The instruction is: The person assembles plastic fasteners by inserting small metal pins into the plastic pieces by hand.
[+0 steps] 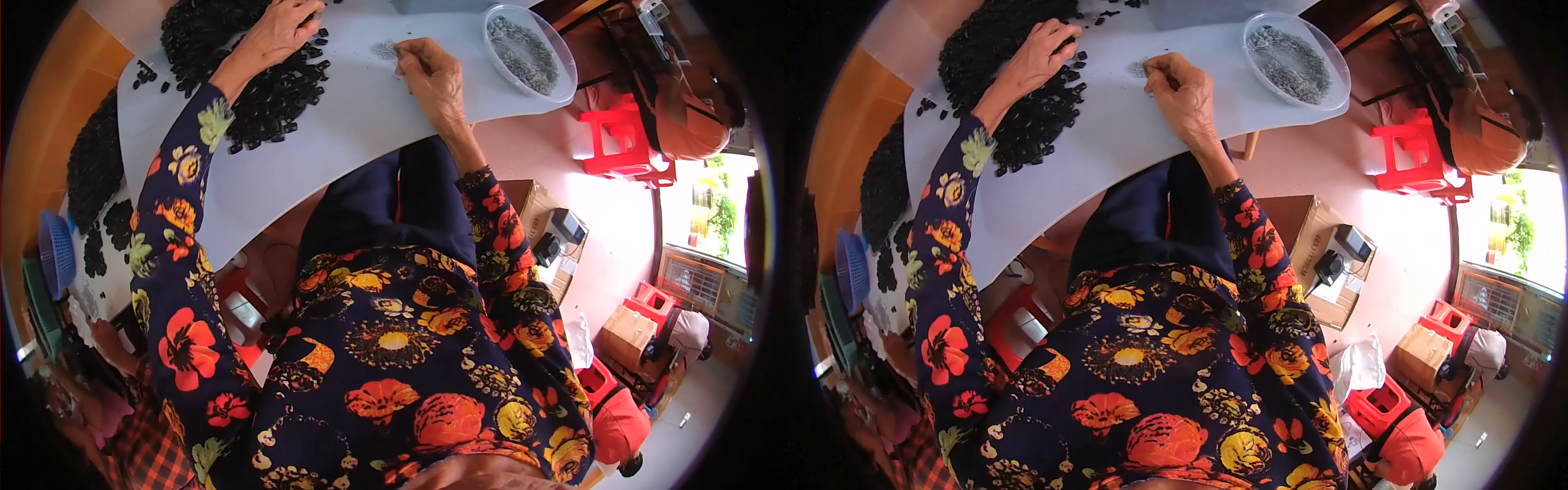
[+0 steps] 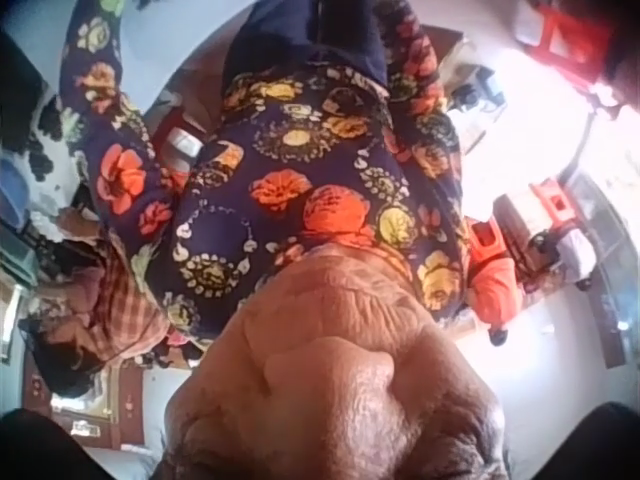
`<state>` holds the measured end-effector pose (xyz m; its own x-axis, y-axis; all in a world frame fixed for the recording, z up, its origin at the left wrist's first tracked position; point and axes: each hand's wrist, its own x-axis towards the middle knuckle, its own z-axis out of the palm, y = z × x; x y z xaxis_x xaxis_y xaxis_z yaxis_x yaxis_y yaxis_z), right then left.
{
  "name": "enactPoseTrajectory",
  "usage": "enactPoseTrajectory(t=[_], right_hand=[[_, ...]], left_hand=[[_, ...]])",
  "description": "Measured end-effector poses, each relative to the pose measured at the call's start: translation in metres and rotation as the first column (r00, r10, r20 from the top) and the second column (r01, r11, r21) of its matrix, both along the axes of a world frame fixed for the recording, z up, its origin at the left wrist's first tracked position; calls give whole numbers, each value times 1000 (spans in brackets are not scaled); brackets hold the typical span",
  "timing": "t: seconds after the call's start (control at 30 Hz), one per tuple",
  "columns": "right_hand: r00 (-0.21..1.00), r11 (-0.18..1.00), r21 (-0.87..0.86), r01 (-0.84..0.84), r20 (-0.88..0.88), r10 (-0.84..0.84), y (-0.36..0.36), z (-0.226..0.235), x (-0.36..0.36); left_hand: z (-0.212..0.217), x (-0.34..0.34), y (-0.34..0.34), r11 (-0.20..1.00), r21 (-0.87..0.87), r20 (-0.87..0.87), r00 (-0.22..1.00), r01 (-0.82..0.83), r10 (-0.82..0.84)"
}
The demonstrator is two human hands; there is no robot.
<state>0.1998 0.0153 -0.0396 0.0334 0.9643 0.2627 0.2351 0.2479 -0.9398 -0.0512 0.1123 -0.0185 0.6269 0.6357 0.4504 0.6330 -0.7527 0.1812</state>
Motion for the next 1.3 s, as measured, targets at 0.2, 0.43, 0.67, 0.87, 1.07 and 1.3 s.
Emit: enactPoseTrajectory(t=[0.2,0.43,0.67,0.87,1.07,1.3], right_hand=[[1000,1000,2,-1,-10,1,1,-6,1],[999,999,30,-10,-30,11,4,-10,4],[1000,999,-29,-19,-15,19,7,-10,4],[999,999,-12,-35,-40,35,9,-13,5],[997,1000,-5,-17,-72,17,0,-6,-2],[991,999,-28,-38,-126,34,-10,3,-5]], left_hand=[[-22,-17,-3,1000,0,-40,999,5,-5],[-24,-57,-35,997,17,78,994,-77,75],[-21,-55,-30,993,60,-48,994,-97,100],[-5,-8,-12,1000,3,52,999,17,-17],[-6,6,11,953,-282,-133,988,-108,73],[-21,7,7,957,-281,-28,997,-77,73]])
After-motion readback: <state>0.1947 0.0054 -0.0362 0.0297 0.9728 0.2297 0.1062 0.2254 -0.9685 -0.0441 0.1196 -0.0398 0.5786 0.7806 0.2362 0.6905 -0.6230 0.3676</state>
